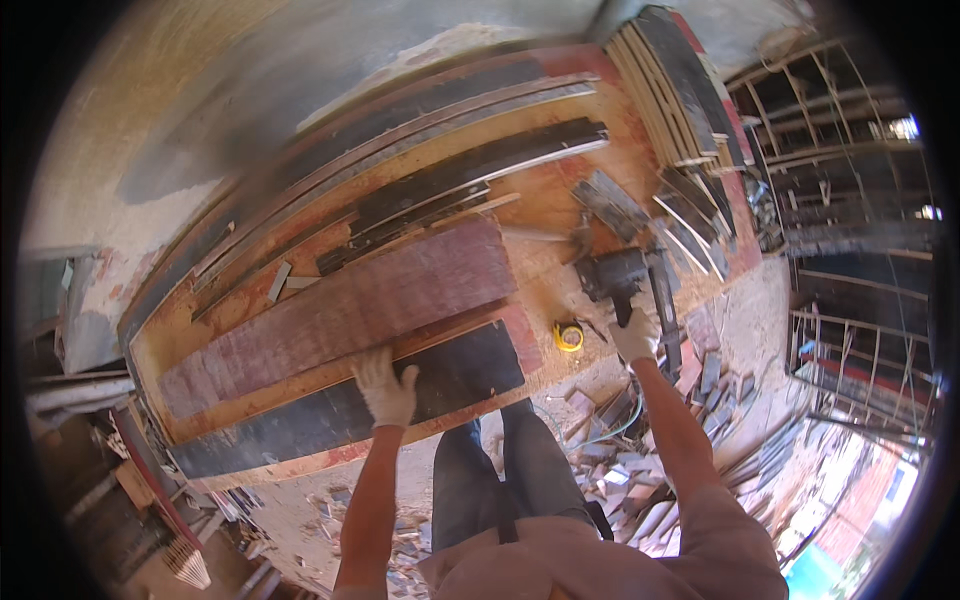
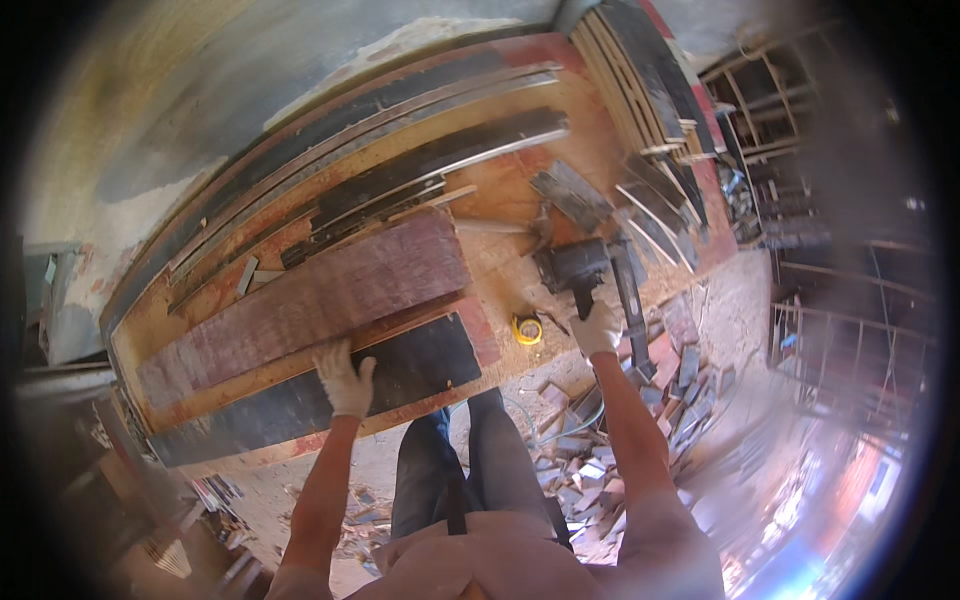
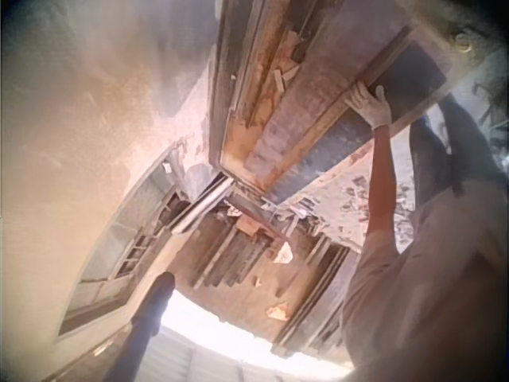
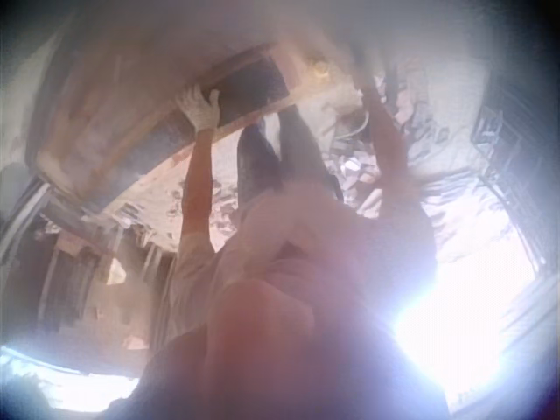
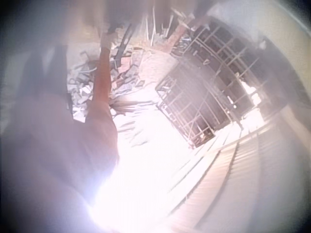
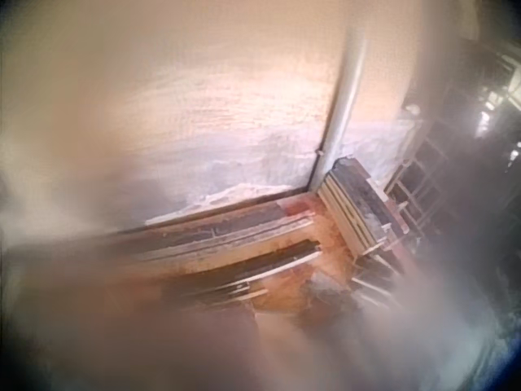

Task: The person assembles a wooden structure by placing planks onto a frame and securing them with a nail gun. They repeatedly pick up planks, align them, and drive nails into the wood.

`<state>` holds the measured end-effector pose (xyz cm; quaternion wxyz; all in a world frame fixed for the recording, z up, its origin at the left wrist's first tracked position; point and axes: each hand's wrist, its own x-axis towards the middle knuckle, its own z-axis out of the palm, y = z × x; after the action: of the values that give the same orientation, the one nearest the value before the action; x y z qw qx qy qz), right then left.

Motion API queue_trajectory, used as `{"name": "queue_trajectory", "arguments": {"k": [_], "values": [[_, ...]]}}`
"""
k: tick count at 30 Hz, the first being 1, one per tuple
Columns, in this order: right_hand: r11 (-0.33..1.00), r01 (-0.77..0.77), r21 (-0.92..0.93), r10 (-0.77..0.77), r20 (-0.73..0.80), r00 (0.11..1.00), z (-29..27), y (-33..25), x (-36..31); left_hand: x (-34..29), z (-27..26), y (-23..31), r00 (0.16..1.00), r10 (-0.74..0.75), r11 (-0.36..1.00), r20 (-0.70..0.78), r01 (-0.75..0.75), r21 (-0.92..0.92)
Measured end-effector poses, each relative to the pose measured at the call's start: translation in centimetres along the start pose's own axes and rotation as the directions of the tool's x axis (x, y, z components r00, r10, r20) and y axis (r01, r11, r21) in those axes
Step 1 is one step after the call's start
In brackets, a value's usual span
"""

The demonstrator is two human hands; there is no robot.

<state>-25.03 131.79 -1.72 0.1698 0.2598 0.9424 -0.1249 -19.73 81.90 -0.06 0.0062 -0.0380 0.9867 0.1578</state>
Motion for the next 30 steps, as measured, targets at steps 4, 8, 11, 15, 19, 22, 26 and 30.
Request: {"name": "queue_trajectory", "arguments": {"k": [4,8,11,15,19,22,26,30], "values": [[0.977,0.178,-0.120,-0.196,-0.164,0.967,0.6,0.9,1.3,1.3,3.9,4.4,0.979,-0.076,0.995,-0.191,0.088,0.052],[0.875,0.466,-0.129,-0.484,-0.249,0.839,-8.4,-10.3,4.5,0.9,4.6,4.5,0.964,-0.142,0.989,-0.224,0.149,0.018],[0.670,0.715,-0.201,-0.742,-0.204,0.638,-10.5,-21.3,12.1,1.7,4.5,4.4,0.967,-0.129,0.991,-0.219,0.133,0.001],[0.520,0.739,-0.427,-0.839,-0.092,0.537,-6.5,-35.2,22.5,2.1,4.7,4.8,0.975,-0.147,0.989,-0.167,0.145,-0.025],[0.292,0.783,-0.549,-0.946,-0.045,0.321,-3.2,-41.7,27.8,2.4,4.1,4.5,0.973,-0.206,0.977,-0.105,0.199,-0.070],[0.268,0.857,-0.441,-0.953,0.010,0.303,-3.5,-43.1,28.7,1.8,4.7,4.1,0.968,-0.209,0.975,-0.143,0.195,-0.103],[0.222,0.823,-0.523,-0.910,0.192,0.367,-5.0,-44.2,24.6,1.3,3.8,3.8,0.964,-0.234,0.967,-0.126,0.218,-0.130],[0.205,0.905,-0.372,-0.972,0.034,0.234,-7.5,-38.1,26.4,2.5,4.5,4.1,0.975,-0.192,0.972,-0.115,0.173,-0.158]]}}
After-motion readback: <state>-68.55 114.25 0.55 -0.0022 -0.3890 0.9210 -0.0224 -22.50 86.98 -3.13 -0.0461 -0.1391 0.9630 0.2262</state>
